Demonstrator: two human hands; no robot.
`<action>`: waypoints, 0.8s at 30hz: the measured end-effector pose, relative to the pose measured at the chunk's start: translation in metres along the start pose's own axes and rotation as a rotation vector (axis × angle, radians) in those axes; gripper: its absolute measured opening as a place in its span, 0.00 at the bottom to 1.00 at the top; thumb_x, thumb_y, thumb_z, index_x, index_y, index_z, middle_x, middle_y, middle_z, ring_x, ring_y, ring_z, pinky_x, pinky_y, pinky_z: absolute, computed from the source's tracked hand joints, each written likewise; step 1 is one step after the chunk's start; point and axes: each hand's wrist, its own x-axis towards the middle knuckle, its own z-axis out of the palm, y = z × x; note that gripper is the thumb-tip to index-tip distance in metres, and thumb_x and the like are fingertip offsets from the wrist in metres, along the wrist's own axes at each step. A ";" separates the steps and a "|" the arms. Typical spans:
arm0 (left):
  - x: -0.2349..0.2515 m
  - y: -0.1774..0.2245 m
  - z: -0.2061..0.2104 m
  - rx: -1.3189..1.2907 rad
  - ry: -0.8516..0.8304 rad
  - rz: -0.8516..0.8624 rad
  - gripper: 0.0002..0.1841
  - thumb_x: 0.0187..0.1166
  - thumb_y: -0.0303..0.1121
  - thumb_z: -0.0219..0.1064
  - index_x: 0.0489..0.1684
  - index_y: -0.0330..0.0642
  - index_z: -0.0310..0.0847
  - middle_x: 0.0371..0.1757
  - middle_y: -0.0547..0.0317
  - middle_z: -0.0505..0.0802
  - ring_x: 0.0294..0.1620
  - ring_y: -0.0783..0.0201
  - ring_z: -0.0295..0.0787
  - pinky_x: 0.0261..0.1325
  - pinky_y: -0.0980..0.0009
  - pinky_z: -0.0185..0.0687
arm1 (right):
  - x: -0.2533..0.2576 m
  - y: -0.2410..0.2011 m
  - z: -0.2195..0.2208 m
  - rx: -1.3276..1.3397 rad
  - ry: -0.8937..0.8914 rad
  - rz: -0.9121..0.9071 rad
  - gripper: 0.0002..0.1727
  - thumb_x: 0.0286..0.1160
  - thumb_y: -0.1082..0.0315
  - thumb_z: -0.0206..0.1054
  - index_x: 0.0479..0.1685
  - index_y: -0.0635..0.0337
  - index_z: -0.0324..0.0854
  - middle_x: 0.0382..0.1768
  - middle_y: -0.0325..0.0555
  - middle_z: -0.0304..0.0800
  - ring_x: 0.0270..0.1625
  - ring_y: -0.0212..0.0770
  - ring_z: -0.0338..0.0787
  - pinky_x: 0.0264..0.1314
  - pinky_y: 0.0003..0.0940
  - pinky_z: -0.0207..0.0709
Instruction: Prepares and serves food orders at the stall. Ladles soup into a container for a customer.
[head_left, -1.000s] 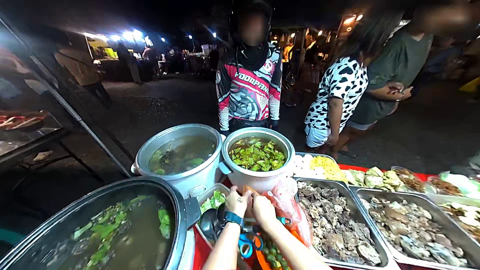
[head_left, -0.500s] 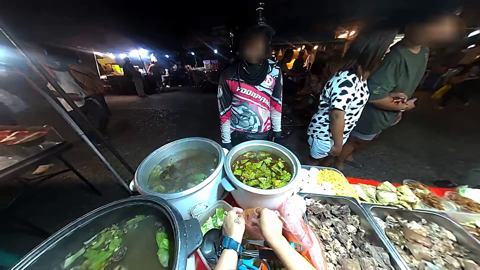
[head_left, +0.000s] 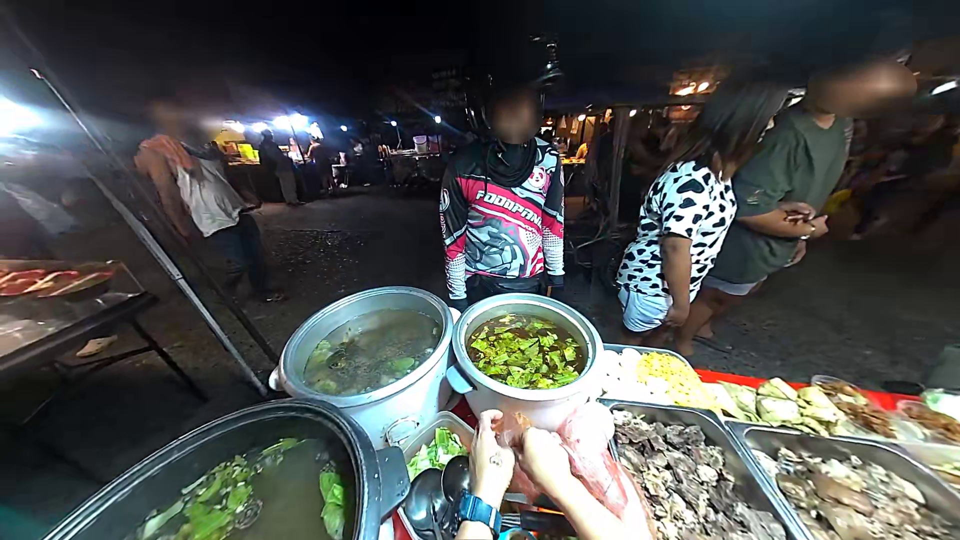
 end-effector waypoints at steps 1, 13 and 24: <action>-0.002 -0.003 -0.001 -0.003 0.015 0.022 0.28 0.66 0.23 0.70 0.71 0.41 0.78 0.70 0.44 0.86 0.71 0.49 0.83 0.73 0.50 0.78 | -0.001 -0.002 0.000 0.000 0.029 0.010 0.18 0.84 0.57 0.61 0.59 0.56 0.88 0.61 0.58 0.91 0.68 0.60 0.88 0.66 0.64 0.79; 0.008 0.013 0.019 0.360 -0.082 -0.103 0.19 0.73 0.48 0.71 0.62 0.60 0.90 0.91 0.62 0.68 0.93 0.47 0.54 0.83 0.26 0.43 | 0.012 0.039 -0.025 0.688 0.319 -0.280 0.12 0.87 0.66 0.58 0.43 0.63 0.84 0.36 0.45 0.84 0.41 0.37 0.83 0.52 0.38 0.77; -0.005 -0.020 0.026 0.439 -0.222 -0.237 0.26 0.75 0.56 0.67 0.74 0.67 0.83 0.96 0.45 0.48 0.95 0.30 0.28 0.79 0.15 0.23 | -0.023 0.023 -0.119 0.782 0.711 -0.382 0.17 0.96 0.64 0.44 0.53 0.64 0.77 0.30 0.43 0.86 0.36 0.37 0.88 0.48 0.38 0.82</action>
